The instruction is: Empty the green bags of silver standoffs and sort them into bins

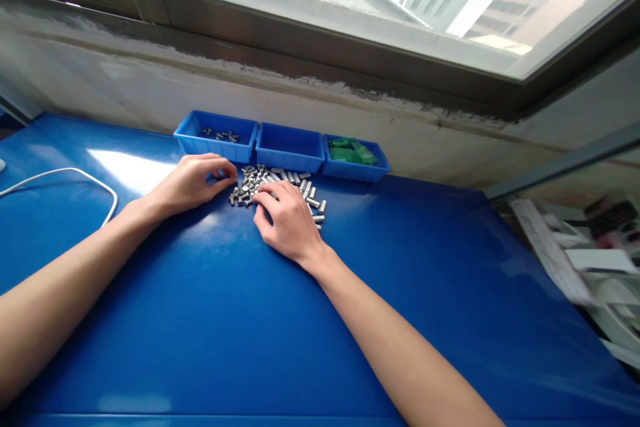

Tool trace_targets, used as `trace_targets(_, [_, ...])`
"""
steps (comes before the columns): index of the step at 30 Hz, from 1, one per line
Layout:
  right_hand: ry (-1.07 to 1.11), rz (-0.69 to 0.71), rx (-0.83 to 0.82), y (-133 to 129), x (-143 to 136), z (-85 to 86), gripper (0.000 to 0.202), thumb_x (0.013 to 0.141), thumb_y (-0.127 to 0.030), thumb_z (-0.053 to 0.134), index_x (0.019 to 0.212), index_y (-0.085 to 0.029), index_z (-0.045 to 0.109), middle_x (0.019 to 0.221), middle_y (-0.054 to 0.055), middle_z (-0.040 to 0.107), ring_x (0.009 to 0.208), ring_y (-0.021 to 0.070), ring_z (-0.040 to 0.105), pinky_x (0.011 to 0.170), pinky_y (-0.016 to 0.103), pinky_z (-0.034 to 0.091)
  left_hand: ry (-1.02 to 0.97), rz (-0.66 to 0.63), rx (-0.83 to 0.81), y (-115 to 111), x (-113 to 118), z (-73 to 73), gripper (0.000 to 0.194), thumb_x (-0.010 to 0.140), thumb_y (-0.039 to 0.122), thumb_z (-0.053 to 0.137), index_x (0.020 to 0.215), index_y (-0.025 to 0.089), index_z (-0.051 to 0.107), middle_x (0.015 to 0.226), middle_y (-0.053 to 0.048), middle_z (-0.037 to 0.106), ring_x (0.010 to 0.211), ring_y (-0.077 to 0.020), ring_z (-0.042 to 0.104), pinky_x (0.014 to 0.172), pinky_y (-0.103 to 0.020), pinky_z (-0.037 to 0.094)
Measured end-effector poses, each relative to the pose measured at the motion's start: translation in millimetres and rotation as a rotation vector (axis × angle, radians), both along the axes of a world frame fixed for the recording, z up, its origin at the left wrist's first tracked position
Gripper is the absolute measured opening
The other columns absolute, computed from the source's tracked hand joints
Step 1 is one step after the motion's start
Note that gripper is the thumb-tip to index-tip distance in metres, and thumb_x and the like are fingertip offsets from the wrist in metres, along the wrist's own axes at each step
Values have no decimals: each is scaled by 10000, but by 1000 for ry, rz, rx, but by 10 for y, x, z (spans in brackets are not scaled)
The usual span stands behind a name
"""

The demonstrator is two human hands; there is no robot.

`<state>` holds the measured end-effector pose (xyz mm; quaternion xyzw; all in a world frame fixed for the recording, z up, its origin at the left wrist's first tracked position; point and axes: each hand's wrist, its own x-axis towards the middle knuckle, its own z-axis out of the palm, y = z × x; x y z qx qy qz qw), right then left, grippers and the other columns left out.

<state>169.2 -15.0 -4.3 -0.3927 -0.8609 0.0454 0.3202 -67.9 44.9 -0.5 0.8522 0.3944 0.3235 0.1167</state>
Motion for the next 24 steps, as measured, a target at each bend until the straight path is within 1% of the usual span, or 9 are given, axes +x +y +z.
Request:
trace_targets(2, [2, 1, -2, 3, 0, 3, 204, 921, -128, 557, 1027, -207, 713, 1124, 94, 709, 1091, 261, 628, 997, 464, 519, -73, 17, -48, -22, 22, 8, 211, 881, 311, 638, 998, 176, 752, 938, -70, 757, 772, -184, 681, 751, -296, 533])
trace_targets(4, [7, 3, -1, 5, -1, 9, 206, 918, -126, 559, 1021, -214, 714, 1117, 93, 712, 1086, 262, 631, 993, 470, 521, -196, 36, -127, -48, 65, 24, 251, 876, 381, 666, 983, 172, 754, 932, -74, 761, 758, -180, 673, 731, -292, 529])
trace_targets(6, [10, 6, 2, 6, -4, 16, 208, 915, -121, 559, 1017, -216, 715, 1110, 92, 716, 1081, 263, 633, 988, 471, 523, -335, 41, -240, -73, 120, 46, 323, 860, 477, 691, 908, 164, 751, 877, -75, 757, 734, -177, 660, 693, -284, 519])
trace_targets(9, [6, 7, 6, 6, -8, 19, 208, 914, -120, 561, 1020, -213, 715, 1116, 91, 716, 1082, 263, 632, 987, 464, 523, -520, 30, -436, -98, 197, 78, 459, 780, 603, 748, 835, 148, 719, 777, -59, 723, 660, -154, 620, 611, -259, 483])
trace_targets(11, [-2, 6, 6, 7, -8, 12, 205, 917, -121, 561, 1025, -205, 715, 1123, 93, 715, 1085, 263, 631, 990, 461, 521, -612, 24, -546, -103, 228, 86, 500, 724, 629, 790, 821, 147, 699, 727, -38, 695, 615, -133, 588, 584, -246, 464])
trace_targets(14, [-5, 7, 8, 11, -3, -3, 206, 920, -124, 559, 1027, -202, 717, 1125, 94, 715, 1090, 266, 630, 993, 464, 518, -717, 3, -664, -101, 240, 71, 494, 682, 602, 840, 829, 157, 685, 706, -17, 676, 601, -114, 574, 598, -237, 468])
trace_targets(20, [-3, 6, 11, 17, 2, -6, 205, 916, -124, 562, 1018, -203, 721, 1134, 96, 714, 1090, 269, 629, 992, 470, 519, -820, -66, -741, -90, 226, 18, 409, 713, 499, 861, 848, 152, 691, 737, -20, 688, 638, -109, 598, 642, -228, 471])
trace_targets(22, [1, 6, 17, 15, -1, -1, 202, 914, -120, 562, 1007, -201, 722, 1121, 98, 717, 1078, 268, 633, 980, 467, 524, -844, -71, -715, -79, 221, 10, 378, 726, 462, 862, 873, 152, 704, 765, -29, 705, 681, -120, 627, 674, -231, 486])
trace_targets(24, [4, 6, 22, 13, -2, 1, 194, 913, -120, 563, 994, -193, 723, 1111, 103, 718, 1071, 268, 636, 976, 463, 526, -902, -36, -646, -60, 215, 14, 366, 739, 438, 858, 923, 155, 716, 826, -46, 733, 769, -145, 674, 735, -243, 510])
